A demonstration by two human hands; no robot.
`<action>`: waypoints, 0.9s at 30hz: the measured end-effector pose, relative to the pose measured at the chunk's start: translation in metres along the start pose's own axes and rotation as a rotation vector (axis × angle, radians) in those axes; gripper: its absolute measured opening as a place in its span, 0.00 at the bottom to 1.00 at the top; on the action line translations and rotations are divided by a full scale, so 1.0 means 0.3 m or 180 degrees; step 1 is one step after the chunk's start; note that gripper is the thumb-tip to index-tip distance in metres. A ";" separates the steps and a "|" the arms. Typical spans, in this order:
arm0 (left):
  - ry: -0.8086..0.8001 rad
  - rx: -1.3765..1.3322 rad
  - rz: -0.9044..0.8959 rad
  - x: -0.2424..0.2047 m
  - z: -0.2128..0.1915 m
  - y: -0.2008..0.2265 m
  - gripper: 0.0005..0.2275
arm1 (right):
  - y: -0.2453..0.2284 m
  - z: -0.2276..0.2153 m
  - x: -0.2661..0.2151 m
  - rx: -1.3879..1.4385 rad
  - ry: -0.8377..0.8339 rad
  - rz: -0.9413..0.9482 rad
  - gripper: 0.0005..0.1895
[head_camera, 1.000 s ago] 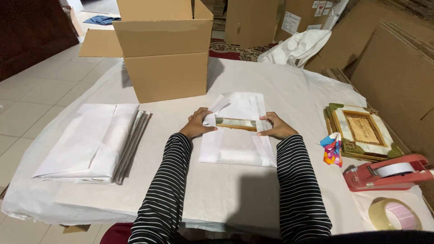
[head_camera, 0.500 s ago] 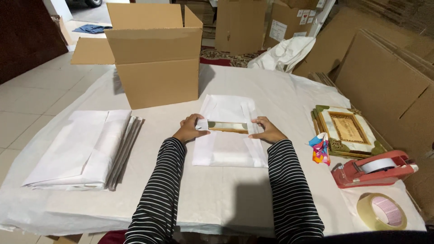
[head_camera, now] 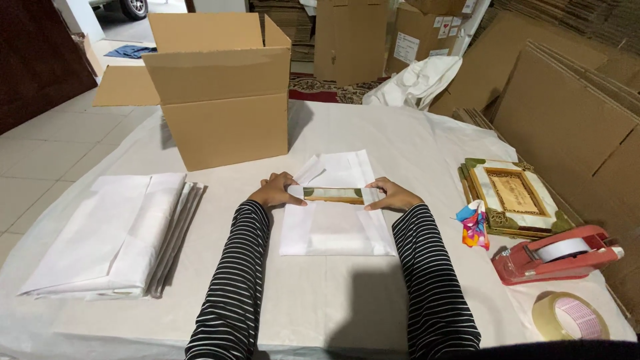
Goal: The person wraps a picture frame in white paper and secures the paper with tape.
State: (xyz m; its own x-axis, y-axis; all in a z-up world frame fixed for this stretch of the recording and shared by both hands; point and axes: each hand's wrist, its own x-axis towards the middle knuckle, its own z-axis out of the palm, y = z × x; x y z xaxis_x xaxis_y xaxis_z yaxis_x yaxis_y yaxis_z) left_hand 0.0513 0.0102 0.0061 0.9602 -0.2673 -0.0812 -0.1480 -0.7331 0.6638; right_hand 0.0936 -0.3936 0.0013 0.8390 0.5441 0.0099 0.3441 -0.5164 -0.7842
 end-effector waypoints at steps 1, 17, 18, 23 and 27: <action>-0.0004 0.0007 0.0006 0.002 -0.001 0.006 0.33 | -0.002 -0.002 0.000 0.0003 0.0010 0.0000 0.49; 0.0393 -0.0286 0.0617 0.006 0.044 -0.008 0.33 | 0.084 0.037 0.005 0.0093 0.0271 -0.0346 0.45; 0.0464 -0.0352 0.0718 0.008 0.048 -0.009 0.34 | 0.088 0.037 0.000 0.0092 0.0347 -0.0425 0.44; 0.0627 -0.0308 0.0871 -0.023 0.055 0.013 0.34 | 0.029 0.049 -0.038 -0.0010 0.0590 -0.0569 0.42; 0.0829 -0.0486 0.0859 -0.034 0.068 0.013 0.33 | 0.035 0.063 -0.052 -0.0027 0.0798 -0.0546 0.41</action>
State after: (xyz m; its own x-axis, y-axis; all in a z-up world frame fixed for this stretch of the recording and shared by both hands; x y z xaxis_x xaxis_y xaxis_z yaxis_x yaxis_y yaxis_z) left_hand 0.0361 -0.0027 -0.0056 0.9225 -0.2557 0.2892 -0.3849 -0.5516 0.7400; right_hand 0.0762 -0.3949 -0.0188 0.8459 0.4440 0.2954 0.4923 -0.4371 -0.7528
